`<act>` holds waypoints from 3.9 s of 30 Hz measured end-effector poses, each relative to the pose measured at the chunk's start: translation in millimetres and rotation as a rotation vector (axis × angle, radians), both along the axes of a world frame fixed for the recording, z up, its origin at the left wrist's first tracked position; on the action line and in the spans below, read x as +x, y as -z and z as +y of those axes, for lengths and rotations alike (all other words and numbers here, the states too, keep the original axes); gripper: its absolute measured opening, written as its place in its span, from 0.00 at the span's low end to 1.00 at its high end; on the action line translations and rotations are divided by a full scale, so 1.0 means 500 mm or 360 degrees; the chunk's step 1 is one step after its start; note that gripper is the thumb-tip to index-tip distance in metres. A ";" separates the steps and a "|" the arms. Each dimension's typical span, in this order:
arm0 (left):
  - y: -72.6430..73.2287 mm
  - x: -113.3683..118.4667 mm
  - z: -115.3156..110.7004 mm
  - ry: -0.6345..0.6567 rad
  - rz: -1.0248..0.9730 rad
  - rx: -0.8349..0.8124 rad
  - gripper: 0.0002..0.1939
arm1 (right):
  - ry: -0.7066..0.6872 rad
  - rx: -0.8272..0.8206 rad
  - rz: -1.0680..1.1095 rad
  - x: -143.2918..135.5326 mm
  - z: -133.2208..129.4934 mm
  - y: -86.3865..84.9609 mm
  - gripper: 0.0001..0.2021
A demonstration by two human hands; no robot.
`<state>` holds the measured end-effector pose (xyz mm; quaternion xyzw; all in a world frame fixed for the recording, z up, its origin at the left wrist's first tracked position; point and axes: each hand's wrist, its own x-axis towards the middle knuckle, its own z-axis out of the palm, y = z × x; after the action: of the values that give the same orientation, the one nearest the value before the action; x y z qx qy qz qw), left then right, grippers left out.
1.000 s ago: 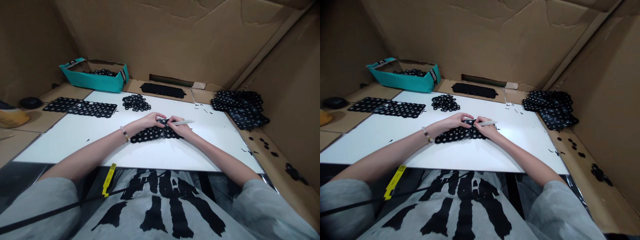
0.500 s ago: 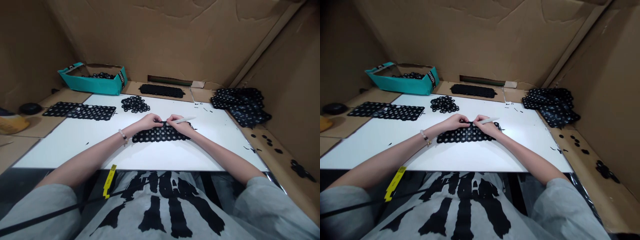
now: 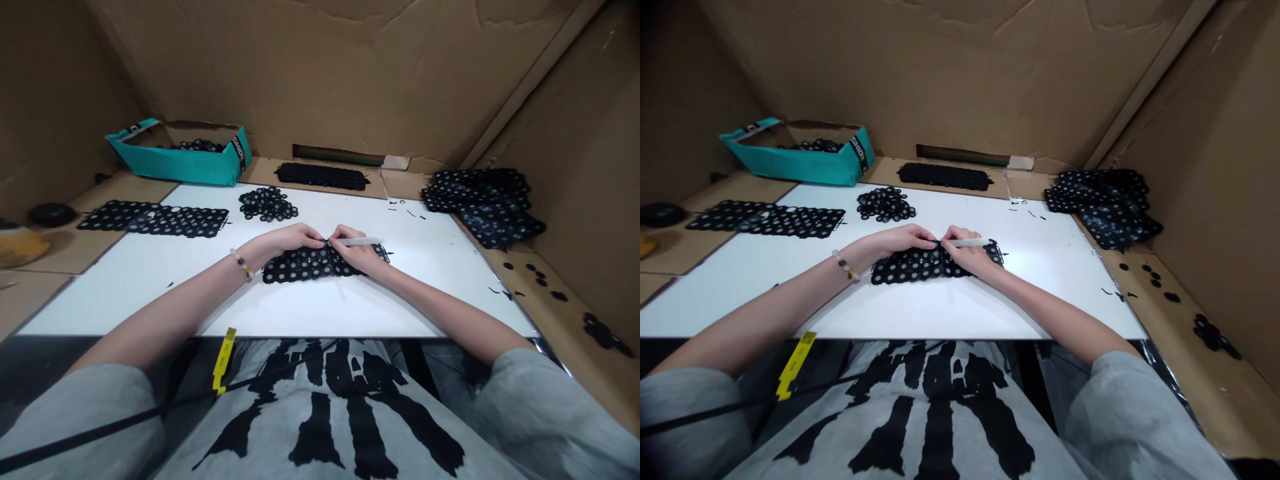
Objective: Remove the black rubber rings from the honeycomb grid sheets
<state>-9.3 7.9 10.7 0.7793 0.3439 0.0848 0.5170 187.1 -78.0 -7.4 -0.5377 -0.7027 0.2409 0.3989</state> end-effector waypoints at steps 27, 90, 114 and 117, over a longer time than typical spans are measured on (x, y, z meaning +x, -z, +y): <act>-0.009 0.003 -0.011 -0.0001 0.0061 0.0194 0.28 | -0.0091 -0.0118 -0.0044 0.021 -0.004 -0.012 0.08; -0.004 0.012 -0.024 -0.0159 -0.0107 -0.0060 0.32 | -0.0052 -0.0019 -0.0110 0.004 -0.005 0.003 0.07; -0.004 0.011 -0.022 0.0012 0.0063 0.0285 0.22 | -0.0063 -0.0221 0.0355 0.028 0.010 -0.007 0.09; -0.004 0.011 -0.021 0.0009 0.0060 0.0220 0.22 | -0.0075 -0.0226 0.0373 0.029 0.011 -0.005 0.08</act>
<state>-4.0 -2.8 12.5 0.8155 0.3447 0.0922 0.4557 201.6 -72.6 -4.8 -0.5162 -0.6448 0.3605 0.4333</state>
